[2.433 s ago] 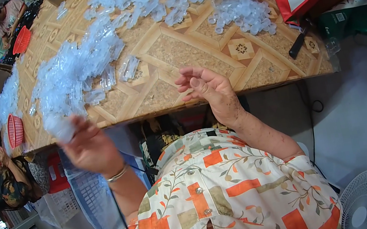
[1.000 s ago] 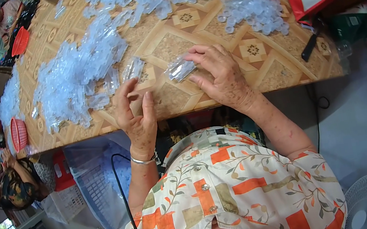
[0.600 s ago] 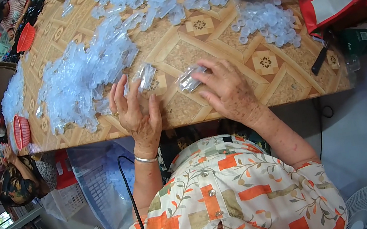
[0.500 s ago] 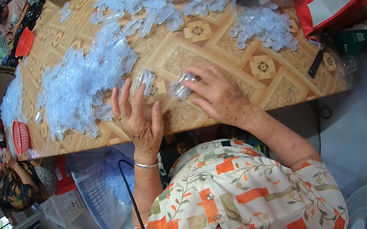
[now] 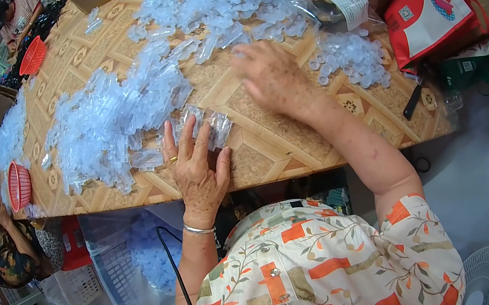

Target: The person picks up plastic pieces from the table and fits and presses them together by hand to assemble small plastic housings.

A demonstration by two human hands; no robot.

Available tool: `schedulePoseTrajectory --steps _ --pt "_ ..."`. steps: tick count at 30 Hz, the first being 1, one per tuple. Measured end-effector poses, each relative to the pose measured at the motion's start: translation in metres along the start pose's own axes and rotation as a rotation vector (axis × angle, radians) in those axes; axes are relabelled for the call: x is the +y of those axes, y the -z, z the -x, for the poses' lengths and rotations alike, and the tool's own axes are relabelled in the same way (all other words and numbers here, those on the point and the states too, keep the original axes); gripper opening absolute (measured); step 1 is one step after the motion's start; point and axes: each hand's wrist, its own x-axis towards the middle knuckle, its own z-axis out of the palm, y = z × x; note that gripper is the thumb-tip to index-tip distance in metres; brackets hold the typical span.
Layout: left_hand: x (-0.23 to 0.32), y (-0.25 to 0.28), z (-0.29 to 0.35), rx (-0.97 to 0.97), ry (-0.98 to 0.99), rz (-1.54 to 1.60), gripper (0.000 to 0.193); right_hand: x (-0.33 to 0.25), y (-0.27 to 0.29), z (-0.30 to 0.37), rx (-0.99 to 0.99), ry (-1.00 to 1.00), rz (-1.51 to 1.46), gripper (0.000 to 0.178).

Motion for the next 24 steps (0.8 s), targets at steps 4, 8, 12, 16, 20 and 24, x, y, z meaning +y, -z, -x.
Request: schedulePoseTrajectory --steps 4,8,12,16,20,24 --pt "-0.001 0.0 0.0 0.022 0.005 0.029 0.054 0.009 0.003 0.015 -0.016 -0.086 0.081 0.034" --pt "-0.002 0.0 0.0 0.05 0.011 0.048 0.053 -0.007 0.015 0.057 -0.022 -0.082 -0.022 0.03" --pt "-0.008 -0.004 -0.001 0.078 -0.019 0.091 0.058 -0.021 0.027 0.099 0.088 -0.074 -0.194 0.028" --pt "-0.006 -0.004 -0.002 0.094 -0.015 0.046 0.054 -0.03 0.024 0.119 0.254 -0.279 -0.171 0.036" --pt "-0.007 -0.006 0.001 0.113 -0.018 0.034 0.053 -0.042 0.011 0.108 0.221 -0.381 -0.034 0.055" --pt "-0.012 -0.012 0.006 0.116 -0.015 0.046 0.062 -0.048 0.009 0.099 0.163 -0.367 0.028 0.051"
